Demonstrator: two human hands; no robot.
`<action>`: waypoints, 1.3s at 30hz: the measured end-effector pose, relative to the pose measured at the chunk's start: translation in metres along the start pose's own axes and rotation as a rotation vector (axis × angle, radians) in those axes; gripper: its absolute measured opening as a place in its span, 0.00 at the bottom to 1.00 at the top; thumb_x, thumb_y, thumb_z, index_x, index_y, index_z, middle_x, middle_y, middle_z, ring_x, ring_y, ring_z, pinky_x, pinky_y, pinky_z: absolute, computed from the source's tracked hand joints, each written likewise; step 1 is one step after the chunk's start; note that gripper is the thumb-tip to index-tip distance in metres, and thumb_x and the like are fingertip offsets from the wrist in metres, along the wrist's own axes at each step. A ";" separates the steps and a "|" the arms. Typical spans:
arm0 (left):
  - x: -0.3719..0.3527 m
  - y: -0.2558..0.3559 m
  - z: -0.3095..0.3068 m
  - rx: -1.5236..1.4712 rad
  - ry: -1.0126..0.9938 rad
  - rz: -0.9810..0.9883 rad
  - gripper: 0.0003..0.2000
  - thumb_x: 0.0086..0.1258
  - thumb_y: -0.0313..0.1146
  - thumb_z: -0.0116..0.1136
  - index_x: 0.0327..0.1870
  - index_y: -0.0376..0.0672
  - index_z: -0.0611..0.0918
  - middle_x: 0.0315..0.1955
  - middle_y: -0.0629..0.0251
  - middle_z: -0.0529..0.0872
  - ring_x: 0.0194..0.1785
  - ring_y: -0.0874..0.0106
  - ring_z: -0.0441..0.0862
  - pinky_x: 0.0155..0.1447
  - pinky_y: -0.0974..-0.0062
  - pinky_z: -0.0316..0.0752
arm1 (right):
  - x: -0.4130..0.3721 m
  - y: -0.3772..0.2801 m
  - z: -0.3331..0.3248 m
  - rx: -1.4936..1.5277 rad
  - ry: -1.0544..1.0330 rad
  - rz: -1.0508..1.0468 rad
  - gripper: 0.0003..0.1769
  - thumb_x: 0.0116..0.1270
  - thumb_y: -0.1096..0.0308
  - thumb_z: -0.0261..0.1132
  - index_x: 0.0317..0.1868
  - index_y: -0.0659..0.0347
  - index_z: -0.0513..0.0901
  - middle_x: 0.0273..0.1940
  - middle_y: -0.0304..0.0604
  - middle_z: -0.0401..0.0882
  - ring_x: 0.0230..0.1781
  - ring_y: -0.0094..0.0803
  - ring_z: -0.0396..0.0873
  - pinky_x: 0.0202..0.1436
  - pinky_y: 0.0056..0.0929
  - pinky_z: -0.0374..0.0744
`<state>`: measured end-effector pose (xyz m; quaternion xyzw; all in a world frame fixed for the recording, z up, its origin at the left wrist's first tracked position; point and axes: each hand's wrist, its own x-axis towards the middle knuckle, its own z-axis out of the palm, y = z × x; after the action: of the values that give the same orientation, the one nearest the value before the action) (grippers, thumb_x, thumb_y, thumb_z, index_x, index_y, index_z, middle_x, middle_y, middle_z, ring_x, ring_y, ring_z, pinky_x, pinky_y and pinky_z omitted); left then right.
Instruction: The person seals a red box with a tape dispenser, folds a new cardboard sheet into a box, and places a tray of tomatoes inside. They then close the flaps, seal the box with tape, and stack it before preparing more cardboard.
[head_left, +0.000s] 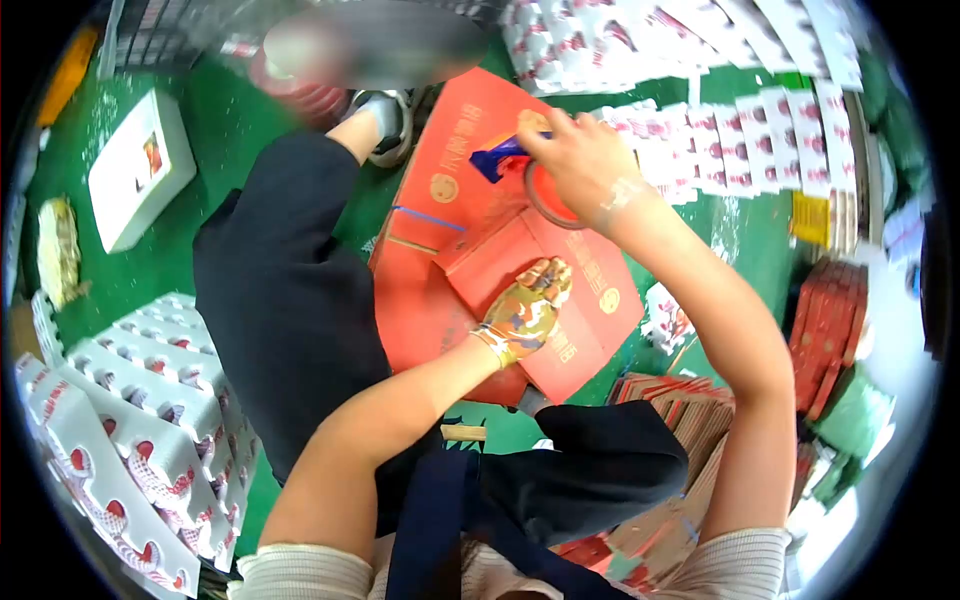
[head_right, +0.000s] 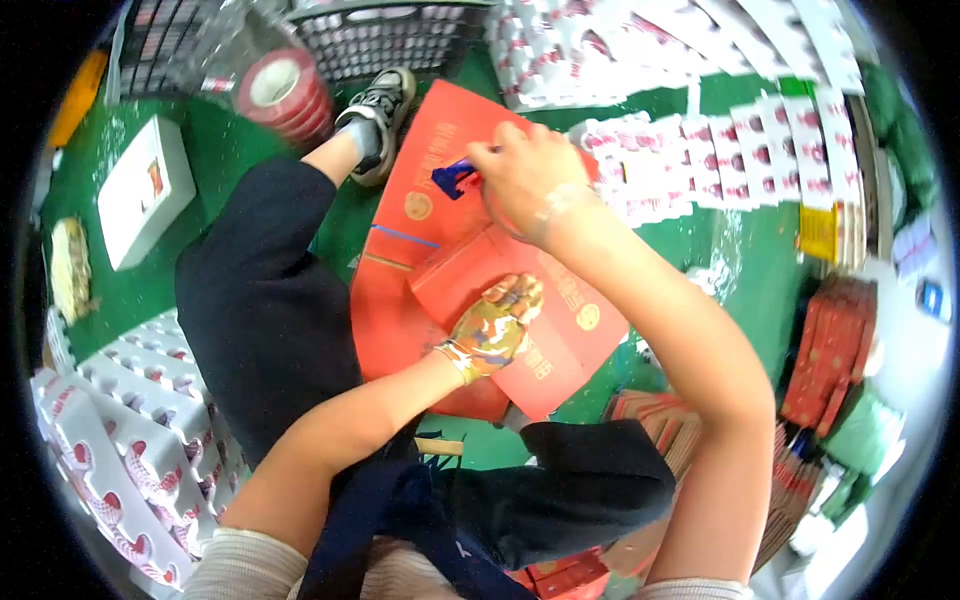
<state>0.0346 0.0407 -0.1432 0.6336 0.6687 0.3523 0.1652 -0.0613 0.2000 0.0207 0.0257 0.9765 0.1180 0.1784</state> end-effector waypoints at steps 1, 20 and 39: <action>-0.001 0.001 -0.002 -0.013 0.023 -0.006 0.25 0.64 0.31 0.49 0.64 0.33 0.74 0.69 0.52 0.70 0.75 0.56 0.63 0.78 0.60 0.54 | 0.028 -0.014 -0.001 -0.073 -0.150 -0.089 0.23 0.62 0.74 0.57 0.59 0.51 0.75 0.55 0.52 0.77 0.47 0.49 0.83 0.48 0.40 0.80; -0.002 0.008 0.026 0.089 0.072 -0.110 0.21 0.72 0.33 0.40 0.64 0.36 0.73 0.70 0.57 0.70 0.74 0.63 0.63 0.77 0.64 0.54 | 0.151 -0.063 0.001 -0.315 -1.243 -0.385 0.28 0.57 0.65 0.60 0.60 0.59 0.80 0.48 0.50 0.85 0.48 0.48 0.84 0.48 0.40 0.82; -0.004 0.010 0.017 0.076 0.081 -0.087 0.21 0.73 0.32 0.40 0.64 0.35 0.74 0.69 0.55 0.71 0.74 0.60 0.64 0.76 0.63 0.55 | 0.144 -0.020 -0.021 0.181 -0.847 -0.062 0.26 0.56 0.70 0.54 0.56 0.62 0.83 0.41 0.60 0.85 0.41 0.48 0.85 0.45 0.37 0.83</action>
<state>0.0541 0.0412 -0.1488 0.5950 0.7147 0.3443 0.1290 -0.2037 0.1895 -0.0145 0.0582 0.8238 0.0054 0.5638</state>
